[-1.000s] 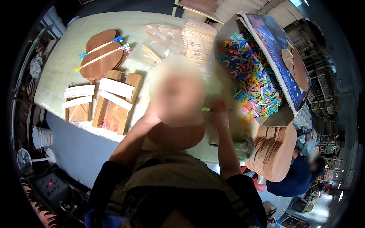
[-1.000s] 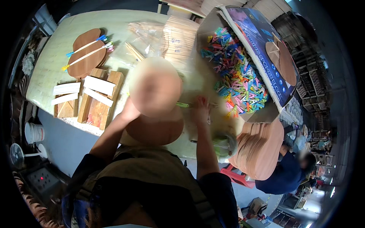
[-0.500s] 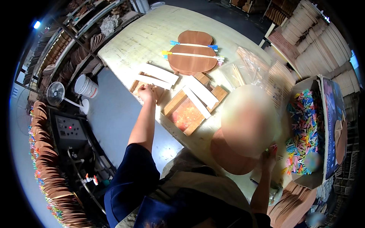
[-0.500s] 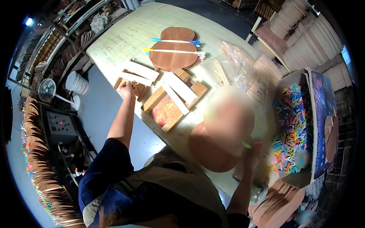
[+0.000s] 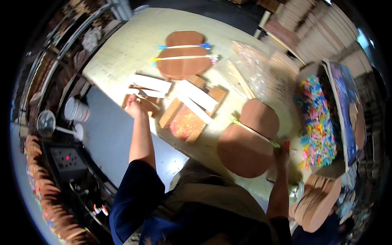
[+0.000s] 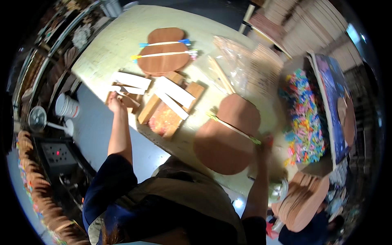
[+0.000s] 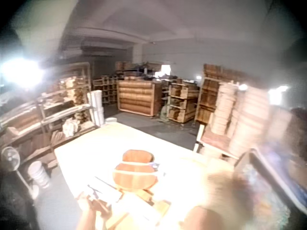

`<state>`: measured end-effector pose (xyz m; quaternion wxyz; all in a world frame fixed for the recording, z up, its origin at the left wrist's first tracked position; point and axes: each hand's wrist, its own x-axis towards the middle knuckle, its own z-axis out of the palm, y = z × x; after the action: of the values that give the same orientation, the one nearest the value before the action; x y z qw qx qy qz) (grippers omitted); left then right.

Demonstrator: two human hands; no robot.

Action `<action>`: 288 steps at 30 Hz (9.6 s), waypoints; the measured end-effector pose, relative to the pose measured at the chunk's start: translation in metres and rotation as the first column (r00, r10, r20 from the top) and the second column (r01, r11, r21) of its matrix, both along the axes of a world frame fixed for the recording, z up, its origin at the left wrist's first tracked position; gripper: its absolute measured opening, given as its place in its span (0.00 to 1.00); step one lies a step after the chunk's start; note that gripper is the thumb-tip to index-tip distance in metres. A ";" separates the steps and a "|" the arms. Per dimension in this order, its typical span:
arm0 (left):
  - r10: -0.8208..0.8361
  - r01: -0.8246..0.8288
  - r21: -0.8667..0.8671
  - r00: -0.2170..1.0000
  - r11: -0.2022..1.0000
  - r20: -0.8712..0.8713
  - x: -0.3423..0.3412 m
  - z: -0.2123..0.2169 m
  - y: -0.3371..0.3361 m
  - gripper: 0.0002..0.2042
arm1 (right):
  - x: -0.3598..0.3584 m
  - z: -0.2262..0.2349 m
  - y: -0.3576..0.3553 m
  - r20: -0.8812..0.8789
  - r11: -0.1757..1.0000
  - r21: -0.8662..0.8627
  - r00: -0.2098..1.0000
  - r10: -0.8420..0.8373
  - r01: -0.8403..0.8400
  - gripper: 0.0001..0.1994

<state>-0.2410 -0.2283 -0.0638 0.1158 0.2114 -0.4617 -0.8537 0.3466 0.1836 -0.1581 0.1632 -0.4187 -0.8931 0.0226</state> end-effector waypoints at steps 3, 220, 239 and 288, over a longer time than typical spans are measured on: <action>-0.310 0.220 -0.300 0.903 0.928 -0.298 0.065 0.049 0.044 0.02 | -0.027 0.019 -0.013 -0.152 0.999 0.052 0.988 0.004 0.003 0.27; -0.955 0.103 -0.970 -0.178 0.222 -0.237 0.305 0.001 0.248 0.11 | -0.273 0.162 -0.046 -0.499 0.192 -0.848 0.866 0.026 -0.494 0.06; -0.890 0.157 -0.945 -0.319 0.289 -0.325 0.300 0.023 0.249 0.06 | -0.088 0.101 0.012 0.010 0.918 0.076 0.920 -0.392 0.390 0.18; -0.631 0.172 -0.822 0.730 0.543 -0.264 0.146 0.074 0.087 0.04 | -0.018 0.084 -0.096 -0.273 0.904 -0.412 0.931 -0.244 0.116 0.11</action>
<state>-0.0948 -0.1413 0.0107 0.1063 -0.2198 -0.7559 -0.6074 0.3289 0.0877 -0.0742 0.2201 -0.5152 -0.7895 0.2509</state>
